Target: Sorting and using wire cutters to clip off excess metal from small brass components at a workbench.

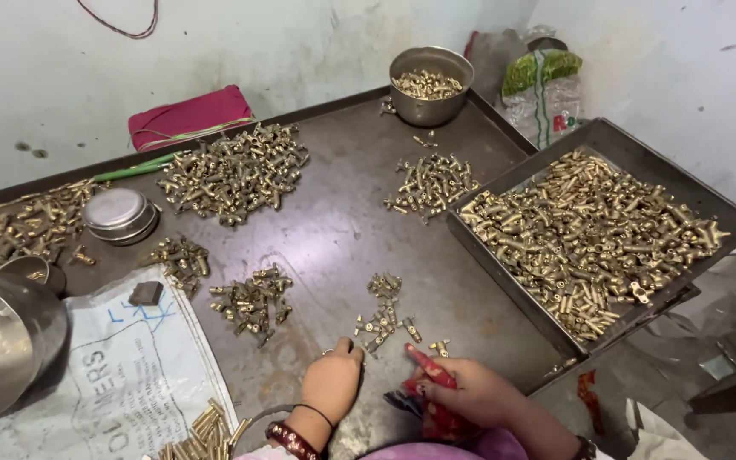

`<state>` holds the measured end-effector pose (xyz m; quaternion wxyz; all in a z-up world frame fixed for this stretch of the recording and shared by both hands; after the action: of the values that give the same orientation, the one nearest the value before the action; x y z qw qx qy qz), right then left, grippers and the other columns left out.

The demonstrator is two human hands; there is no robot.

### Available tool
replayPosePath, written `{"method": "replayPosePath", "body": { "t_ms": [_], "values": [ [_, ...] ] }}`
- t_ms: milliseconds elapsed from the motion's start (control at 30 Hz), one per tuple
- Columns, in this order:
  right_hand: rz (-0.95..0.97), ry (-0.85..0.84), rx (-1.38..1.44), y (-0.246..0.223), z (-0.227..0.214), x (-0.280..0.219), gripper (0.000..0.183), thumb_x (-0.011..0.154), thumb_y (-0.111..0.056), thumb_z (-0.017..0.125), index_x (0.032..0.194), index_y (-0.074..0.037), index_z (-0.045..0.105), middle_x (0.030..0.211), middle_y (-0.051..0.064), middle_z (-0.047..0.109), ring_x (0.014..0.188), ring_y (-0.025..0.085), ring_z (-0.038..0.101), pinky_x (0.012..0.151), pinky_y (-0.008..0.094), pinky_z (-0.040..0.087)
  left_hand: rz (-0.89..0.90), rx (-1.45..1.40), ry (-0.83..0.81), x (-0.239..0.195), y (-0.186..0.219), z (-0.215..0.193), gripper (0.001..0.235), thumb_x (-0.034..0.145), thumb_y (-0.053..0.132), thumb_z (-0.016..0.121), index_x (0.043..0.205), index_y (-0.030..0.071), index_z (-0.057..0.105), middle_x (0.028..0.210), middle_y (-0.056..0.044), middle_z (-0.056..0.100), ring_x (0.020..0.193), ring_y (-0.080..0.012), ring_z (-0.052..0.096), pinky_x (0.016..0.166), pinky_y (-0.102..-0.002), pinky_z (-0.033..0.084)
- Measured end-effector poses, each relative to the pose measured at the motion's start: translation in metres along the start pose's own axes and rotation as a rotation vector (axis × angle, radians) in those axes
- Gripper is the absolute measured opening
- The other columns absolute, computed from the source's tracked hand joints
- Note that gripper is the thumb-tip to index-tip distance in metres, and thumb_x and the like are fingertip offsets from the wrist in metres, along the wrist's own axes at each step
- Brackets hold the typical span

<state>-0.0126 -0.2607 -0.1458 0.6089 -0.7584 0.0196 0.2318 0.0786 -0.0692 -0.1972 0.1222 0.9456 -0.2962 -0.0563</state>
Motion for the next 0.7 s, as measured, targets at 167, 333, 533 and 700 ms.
{"method": "replayPosePath", "body": {
  "t_ms": [167, 333, 533, 700],
  "values": [
    [0.007, -0.04, 0.02, 0.007, 0.007, 0.0, 0.02, 0.095, -0.018, 0.067, 0.11, -0.004, 0.069, 0.091, 0.005, 0.073, 0.082, 0.013, 0.067, 0.077, 0.032, 0.056, -0.01, -0.103, 0.05, 0.001, -0.004, -0.01, 0.015, 0.083, 0.01, 0.062, 0.097, 0.008, 0.069, 0.108, -0.016, 0.066, 0.083, -0.035, 0.071, 0.071, -0.046, 0.059],
    [-0.133, 0.08, -0.49, -0.045, -0.001, 0.002, 0.023, 0.094, -0.021, 0.07, 0.112, -0.007, 0.071, 0.098, 0.008, 0.078, 0.09, 0.02, 0.075, 0.084, 0.035, 0.058, -0.159, -0.499, 0.147, -0.012, -0.016, -0.036, 0.02, 0.08, 0.011, 0.072, 0.099, 0.007, 0.075, 0.091, -0.016, 0.074, 0.078, -0.0315, 0.073, 0.073, -0.041, 0.057],
    [-0.846, 0.481, -0.555, -0.166, 0.031, -0.037, 0.042, 0.086, -0.011, 0.067, 0.128, -0.008, 0.065, 0.129, 0.016, 0.068, 0.117, 0.034, 0.068, 0.098, 0.041, 0.054, -0.337, -1.575, 0.032, -0.05, 0.008, -0.06, 0.034, 0.084, -0.002, 0.062, 0.115, -0.002, 0.077, 0.078, -0.01, 0.075, 0.058, -0.0149, 0.062, 0.05, -0.027, 0.049],
    [-1.107, 0.281, -0.648, -0.18, 0.059, -0.042, 0.042, 0.088, -0.023, 0.073, 0.124, -0.003, 0.062, 0.121, 0.018, 0.064, 0.114, 0.038, 0.064, 0.099, 0.044, 0.051, -0.241, -1.878, 0.01, -0.068, 0.003, -0.025, 0.025, 0.09, -0.001, 0.063, 0.114, -0.002, 0.071, 0.077, -0.007, 0.072, 0.057, -0.0149, 0.064, 0.049, -0.028, 0.049]
  ]
}}
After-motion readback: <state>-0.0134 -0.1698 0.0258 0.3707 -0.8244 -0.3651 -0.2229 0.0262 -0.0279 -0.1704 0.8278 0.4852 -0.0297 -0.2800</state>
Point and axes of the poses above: each hand's wrist, its own x-axis towards the middle knuckle, its own z-axis out of the palm, y = z × x, the point moved 7 cm from there along x, towards the middle knuckle
